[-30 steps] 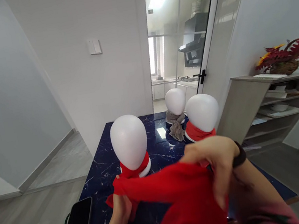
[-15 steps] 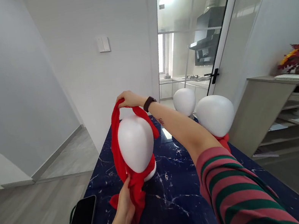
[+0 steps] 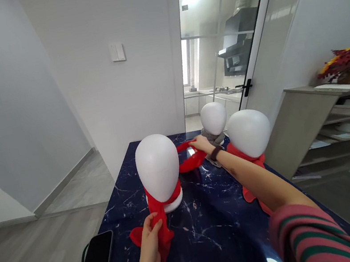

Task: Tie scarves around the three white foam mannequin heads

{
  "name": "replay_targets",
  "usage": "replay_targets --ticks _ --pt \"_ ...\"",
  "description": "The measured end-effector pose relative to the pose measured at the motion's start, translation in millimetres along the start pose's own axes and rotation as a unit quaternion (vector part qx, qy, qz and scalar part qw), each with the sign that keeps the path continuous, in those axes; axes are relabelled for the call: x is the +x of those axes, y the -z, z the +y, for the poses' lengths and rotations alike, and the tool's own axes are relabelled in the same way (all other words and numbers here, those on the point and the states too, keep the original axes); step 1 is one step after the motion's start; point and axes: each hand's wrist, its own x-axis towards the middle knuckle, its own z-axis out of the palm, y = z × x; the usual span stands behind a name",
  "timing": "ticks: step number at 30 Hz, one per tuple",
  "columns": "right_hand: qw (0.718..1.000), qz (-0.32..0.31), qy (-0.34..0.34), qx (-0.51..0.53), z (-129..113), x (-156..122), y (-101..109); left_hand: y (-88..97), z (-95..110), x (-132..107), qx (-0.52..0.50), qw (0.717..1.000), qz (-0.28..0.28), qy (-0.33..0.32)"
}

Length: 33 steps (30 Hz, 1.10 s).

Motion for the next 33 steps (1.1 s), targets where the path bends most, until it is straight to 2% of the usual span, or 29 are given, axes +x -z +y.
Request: replay_targets --ticks 2,3,4,5,7,9,11,15,19,21,23,25,27,30,33 --pt "0.993 -0.090 -0.035 0.066 23 -35 4 1.2 -1 -5 -0.018 0.999 0.033 -0.018" --pt "0.977 -0.159 -0.059 0.131 32 -55 4 1.5 0 -7 -0.032 0.998 0.053 -0.022" --pt "0.945 -0.234 -0.082 0.213 39 -76 1 1.4 0 -10 -0.048 0.996 0.072 -0.021" --pt "0.900 -0.303 -0.105 0.295 44 -98 -4 0.9 2 -13 -0.065 0.994 0.085 -0.013" --pt "0.803 -0.398 -0.139 0.421 49 -139 -19 -0.6 6 -18 -0.100 0.991 0.087 0.025" --pt "0.733 -0.439 -0.163 0.493 47 -176 -42 -2.2 11 -22 -0.140 0.985 0.061 0.083" --pt "0.703 -0.425 -0.159 0.547 43 -206 -68 -2.6 16 -24 -0.174 0.974 0.024 0.143" --pt "0.678 -0.353 -0.158 0.625 30 -249 -112 1.9 23 -25 -0.204 0.955 -0.047 0.211" --pt "0.649 -0.240 -0.161 0.704 17 -277 -132 11.3 29 -30 -0.188 0.949 -0.112 0.228" --pt "0.656 -0.195 -0.139 0.716 13 -284 -134 16.0 31 -31 -0.176 0.951 -0.120 0.226" --pt "0.673 -0.165 -0.125 0.710 13 -286 -134 19.7 33 -32 -0.165 0.955 -0.105 0.221" --pt "0.692 -0.138 -0.142 0.694 16 -285 -134 21.6 33 -31 -0.165 0.956 -0.087 0.226" --pt "0.709 -0.117 -0.186 0.670 20 -282 -135 22.0 31 -30 -0.179 0.951 -0.081 0.239" --pt "0.724 -0.120 -0.222 0.642 22 -281 -137 21.5 28 -31 -0.197 0.941 -0.085 0.260" --pt "0.722 -0.139 -0.185 0.652 17 -286 -139 22.0 29 -35 -0.194 0.941 -0.100 0.259"
